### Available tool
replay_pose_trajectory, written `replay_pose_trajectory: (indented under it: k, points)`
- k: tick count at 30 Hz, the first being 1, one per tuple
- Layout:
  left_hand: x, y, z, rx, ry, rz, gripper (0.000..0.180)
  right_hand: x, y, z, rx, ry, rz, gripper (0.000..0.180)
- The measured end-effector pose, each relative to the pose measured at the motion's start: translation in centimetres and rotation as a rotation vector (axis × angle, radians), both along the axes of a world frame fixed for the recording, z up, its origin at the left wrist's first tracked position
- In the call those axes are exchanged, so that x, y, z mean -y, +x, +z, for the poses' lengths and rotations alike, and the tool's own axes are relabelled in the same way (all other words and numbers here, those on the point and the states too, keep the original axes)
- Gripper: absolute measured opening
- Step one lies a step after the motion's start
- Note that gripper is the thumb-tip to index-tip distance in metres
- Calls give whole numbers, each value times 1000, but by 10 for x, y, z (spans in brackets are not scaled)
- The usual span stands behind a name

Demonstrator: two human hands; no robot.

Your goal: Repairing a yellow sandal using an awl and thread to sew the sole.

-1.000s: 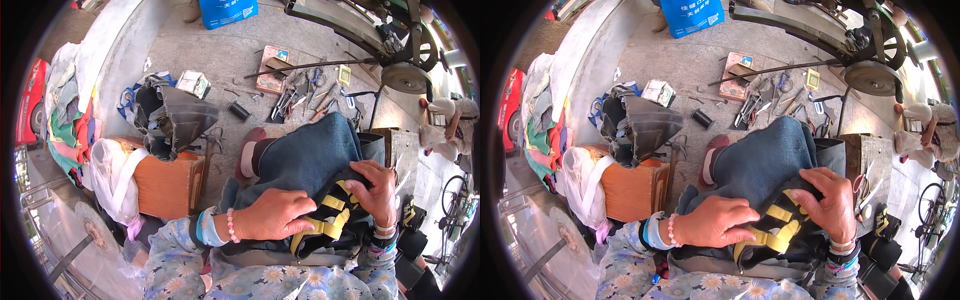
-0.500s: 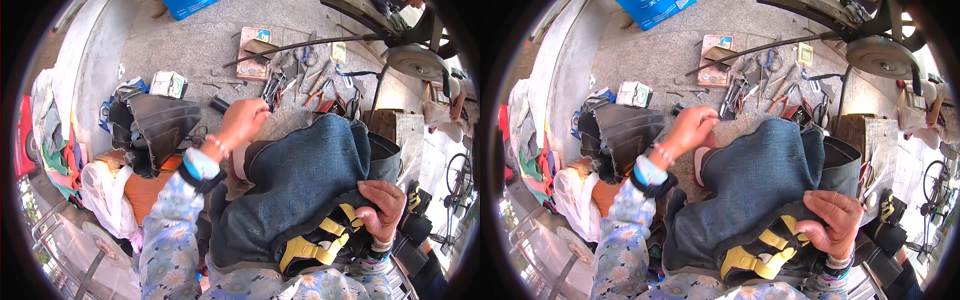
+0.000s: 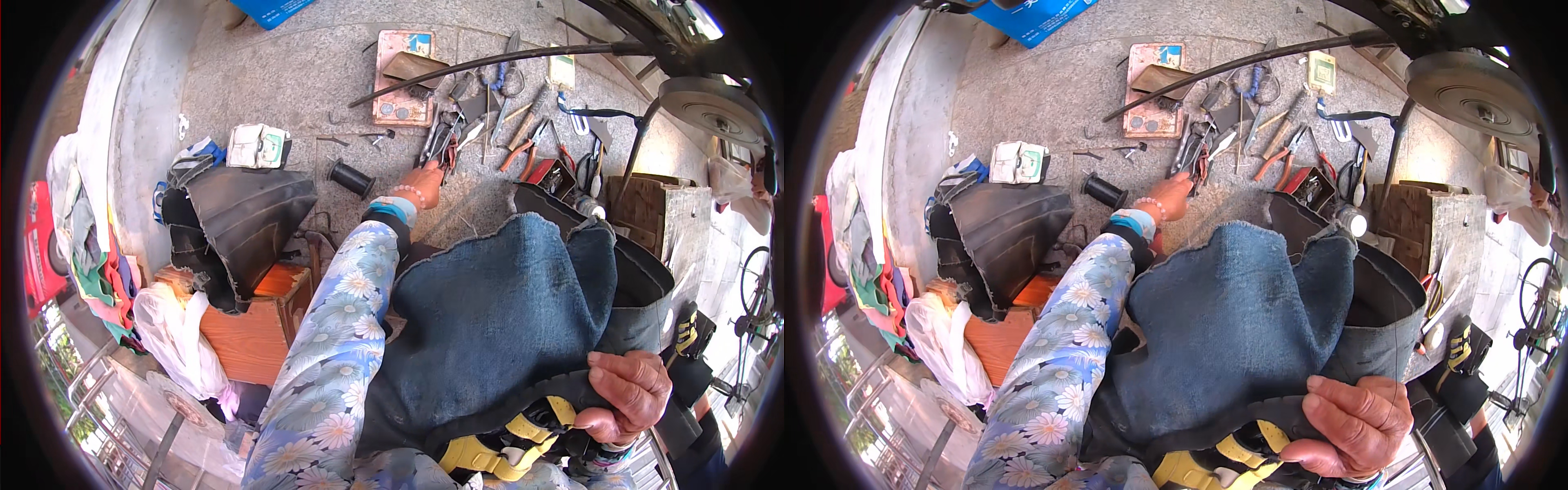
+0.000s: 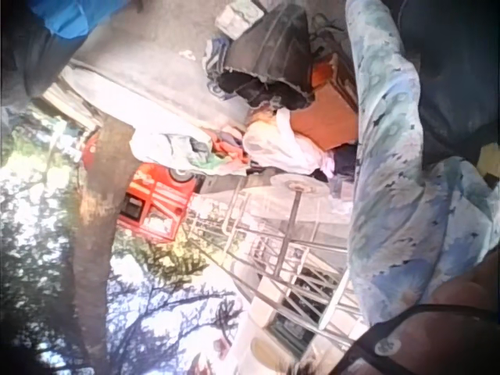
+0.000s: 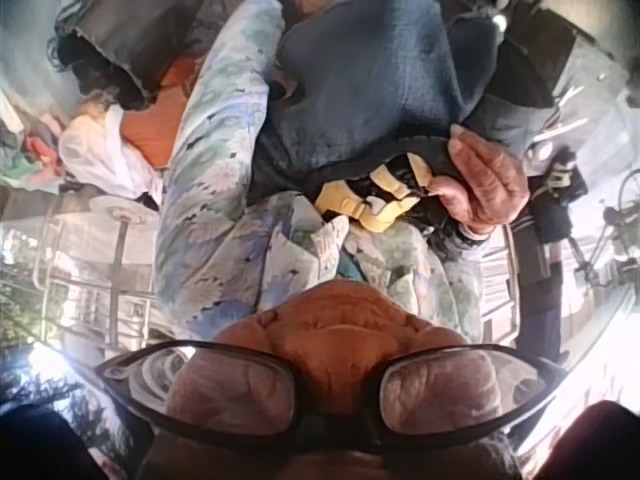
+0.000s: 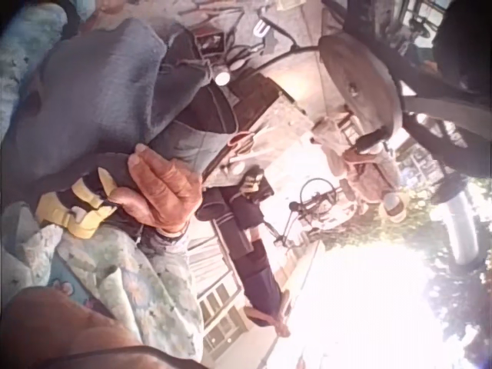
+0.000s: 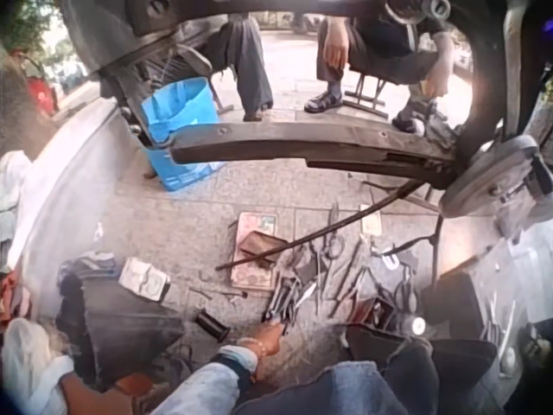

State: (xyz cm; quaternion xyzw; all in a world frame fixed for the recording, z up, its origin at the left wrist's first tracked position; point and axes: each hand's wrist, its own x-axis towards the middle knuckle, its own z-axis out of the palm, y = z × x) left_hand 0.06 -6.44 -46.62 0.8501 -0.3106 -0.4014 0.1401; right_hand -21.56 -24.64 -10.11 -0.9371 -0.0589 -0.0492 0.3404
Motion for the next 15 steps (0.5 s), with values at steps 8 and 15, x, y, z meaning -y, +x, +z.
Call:
replay_pose_trajectory:
  k: [8,15]
  points:
    - [-17,-1,-26,20,-205,0,37,-4,3,-8,65,68,22,50]
    - [-57,4,51,171,-602,544,19,-6,12,0,93,-33,73,47]
